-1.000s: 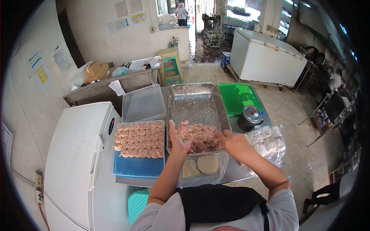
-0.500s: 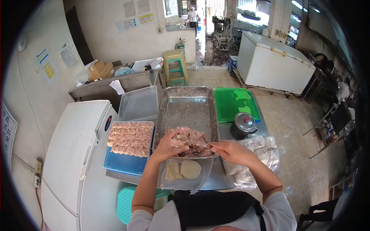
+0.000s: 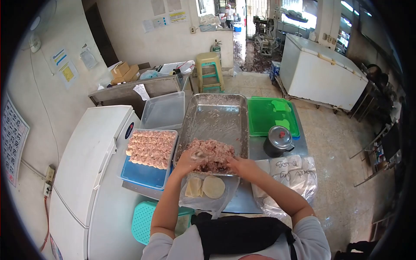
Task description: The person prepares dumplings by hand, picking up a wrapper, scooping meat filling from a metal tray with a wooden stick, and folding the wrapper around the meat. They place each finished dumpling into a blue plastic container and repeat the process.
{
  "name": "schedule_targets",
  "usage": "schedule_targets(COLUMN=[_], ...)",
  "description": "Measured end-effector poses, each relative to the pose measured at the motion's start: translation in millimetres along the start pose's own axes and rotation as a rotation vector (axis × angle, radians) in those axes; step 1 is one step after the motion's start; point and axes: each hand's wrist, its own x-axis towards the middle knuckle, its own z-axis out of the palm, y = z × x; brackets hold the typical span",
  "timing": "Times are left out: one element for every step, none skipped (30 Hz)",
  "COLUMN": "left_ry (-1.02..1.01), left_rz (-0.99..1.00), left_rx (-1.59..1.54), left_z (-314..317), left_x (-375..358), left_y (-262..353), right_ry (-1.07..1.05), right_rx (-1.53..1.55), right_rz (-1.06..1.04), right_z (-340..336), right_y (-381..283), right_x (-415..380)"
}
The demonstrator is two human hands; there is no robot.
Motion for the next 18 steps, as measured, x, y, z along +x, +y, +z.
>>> schedule_targets(left_ry=[-0.006, 0.074, 0.149, 0.145, 0.169, 0.19, 0.19, 0.113, 0.036, 0.035, -0.079, -0.196, -0.201, -0.121, -0.04, -0.038, -0.024, -0.011], left_rz=[-0.002, 0.036, 0.073, 0.076, 0.199, 0.32, 0.322, 0.3, 0.276, 0.275, 0.332, 0.389, 0.392, 0.36, 0.326, 0.328, 0.287, 0.245], left_rx=[0.005, -0.079, -0.16, -0.159, -0.1, -0.042, -0.047, -0.061, -0.074, -0.075, -0.037, 0.001, 0.0, 0.018, 0.034, 0.031, -0.049, -0.125], left_z=[4, 11, 9, 7, -2, -10, -16, -22, -27, -32, -37, -41, -44, -47, -52, -55, -60, -67], left_x=[-4, -5, -7, -10, -17, -24, -27, -29, -28, -23, -16, -14, -17, -23, -27, -24, -22, -22], left_y=[-8, -21, -21, -22, -7, 6, 18, 30, 35, 32, 27, 23, 19, 19, 17, 1, -9, -19], right_ry=[-0.09, -0.177, -0.172, -0.195, -0.219, -0.222, -0.092, 0.037, 0.034, 0.022, 0.014, -0.012, -0.01, -0.013, -0.017, 0.044, 0.041, 0.083], right_rx=[-0.06, -0.13, -0.13, -0.105, -0.085, -0.088, 0.128, 0.344, 0.342, 0.409, 0.476, 0.494, 0.493, 0.245, -0.003, -0.072, -0.072, -0.079], right_rz=[0.101, 0.193, 0.193, 0.226, 0.254, 0.256, 0.21, 0.161, 0.162, 0.102, 0.044, 0.018, 0.022, 0.042, 0.06, 0.055, 0.057, 0.027], right_z=[14, 17, 7, -6, -21, -35, -49, -54, -48, -38, -29, -20, -22, -42, -59, -65, -55, -43], right_y=[17, 30, 28, 25, 18, 9, -1, -9, -17, -30, -39, -41, -42, -52, -65, -83, -92, -101], right_x=[-4, -4, -5, -10, -11, -13, -14, -14, -11, -9, -7, -1, -1, 7, 13, 16, 19, 22])
